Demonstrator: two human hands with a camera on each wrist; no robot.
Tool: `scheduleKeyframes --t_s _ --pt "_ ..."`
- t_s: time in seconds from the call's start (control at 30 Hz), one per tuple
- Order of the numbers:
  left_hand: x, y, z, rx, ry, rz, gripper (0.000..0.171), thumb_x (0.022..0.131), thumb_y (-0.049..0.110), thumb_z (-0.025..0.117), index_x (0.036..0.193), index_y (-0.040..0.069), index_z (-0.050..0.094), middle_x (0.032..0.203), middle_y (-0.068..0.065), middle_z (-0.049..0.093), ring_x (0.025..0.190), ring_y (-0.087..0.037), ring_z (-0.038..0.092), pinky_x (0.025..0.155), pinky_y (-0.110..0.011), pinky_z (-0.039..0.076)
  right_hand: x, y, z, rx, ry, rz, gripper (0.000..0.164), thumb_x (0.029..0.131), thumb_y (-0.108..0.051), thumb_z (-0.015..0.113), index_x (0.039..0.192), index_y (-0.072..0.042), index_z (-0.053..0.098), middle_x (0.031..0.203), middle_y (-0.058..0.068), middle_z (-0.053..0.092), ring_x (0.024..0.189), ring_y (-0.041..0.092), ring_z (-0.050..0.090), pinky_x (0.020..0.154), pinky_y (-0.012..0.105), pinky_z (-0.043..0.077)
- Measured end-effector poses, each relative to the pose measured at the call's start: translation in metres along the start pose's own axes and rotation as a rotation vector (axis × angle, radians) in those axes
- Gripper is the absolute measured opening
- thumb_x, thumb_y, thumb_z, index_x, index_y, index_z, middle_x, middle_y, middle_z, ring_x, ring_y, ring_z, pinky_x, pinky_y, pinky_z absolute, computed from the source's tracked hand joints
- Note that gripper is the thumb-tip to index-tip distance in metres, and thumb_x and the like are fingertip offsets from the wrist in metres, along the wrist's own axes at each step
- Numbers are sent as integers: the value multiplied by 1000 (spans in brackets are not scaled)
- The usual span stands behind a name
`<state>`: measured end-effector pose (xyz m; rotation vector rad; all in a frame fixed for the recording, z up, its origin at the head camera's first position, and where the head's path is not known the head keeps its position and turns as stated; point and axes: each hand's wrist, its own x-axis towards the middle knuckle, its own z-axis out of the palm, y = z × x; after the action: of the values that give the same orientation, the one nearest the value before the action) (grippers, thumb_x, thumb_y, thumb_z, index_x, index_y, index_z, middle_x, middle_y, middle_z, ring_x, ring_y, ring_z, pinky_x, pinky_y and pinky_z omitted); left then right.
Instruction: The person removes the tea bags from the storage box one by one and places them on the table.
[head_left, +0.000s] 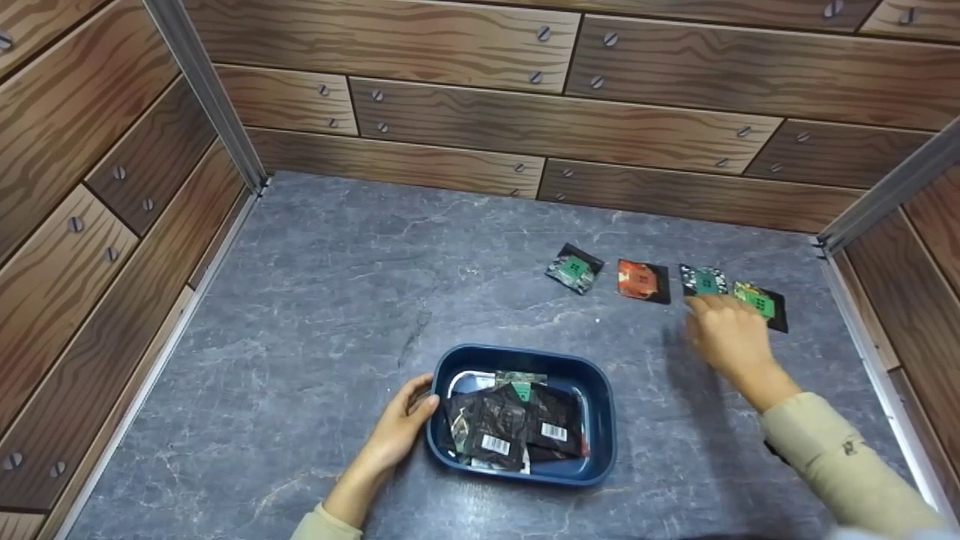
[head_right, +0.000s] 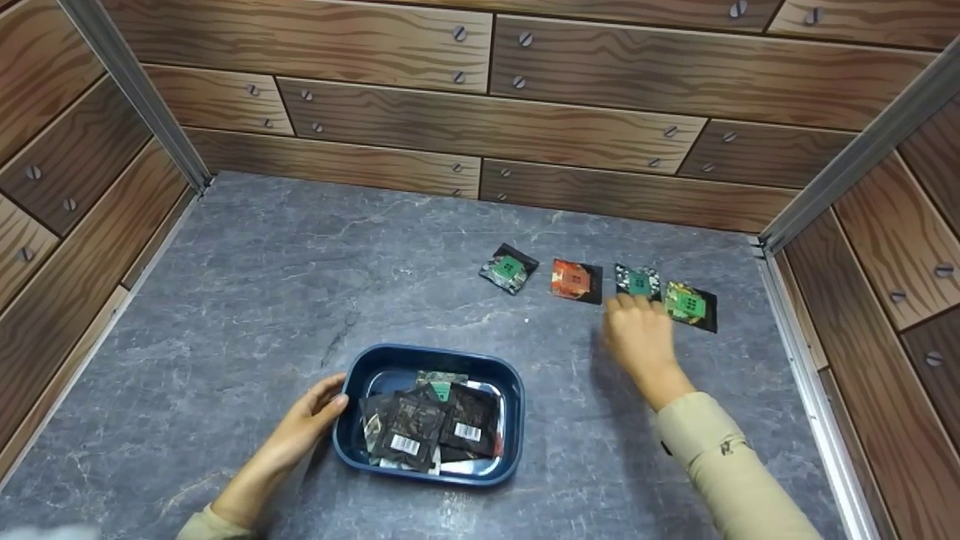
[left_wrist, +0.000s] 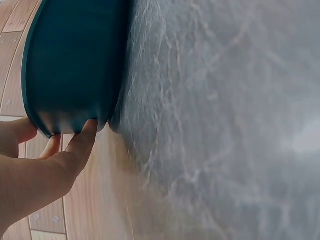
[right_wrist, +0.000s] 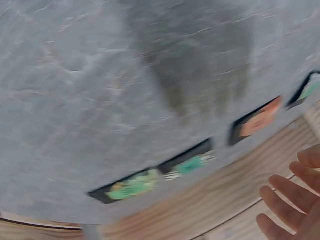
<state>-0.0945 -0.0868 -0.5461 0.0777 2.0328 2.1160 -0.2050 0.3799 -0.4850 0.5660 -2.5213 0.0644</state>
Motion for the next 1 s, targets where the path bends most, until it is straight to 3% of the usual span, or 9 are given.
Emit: scheduleKeyframes --t_s 0.57,0.83,1.0 --pt "-1 1 0 -5 -14 -4 46 102 5 50 140 -18 36 141 -36 43 132 -45 43 112 -45 36 16 -102 -29 87 -81 -377 25 81 -8 74 106 0 72 104 20 71 87 36 69 75 51 59" --pt "-1 2 0 6 -18 6 47 102 5 50 140 -19 35 141 -37 42 131 -47 44 111 -46 37 22 -144 -34 40 -121 -587 24 84 -13 70 106 -4 73 105 16 72 90 31 70 77 45 60" --pt "0 2 1 -5 -18 12 47 102 4 49 140 -19 34 141 -37 43 131 -47 44 112 -45 37 28 -162 -33 3 -136 -683 28 79 -10 70 107 -6 73 105 13 72 89 28 68 76 40 59"
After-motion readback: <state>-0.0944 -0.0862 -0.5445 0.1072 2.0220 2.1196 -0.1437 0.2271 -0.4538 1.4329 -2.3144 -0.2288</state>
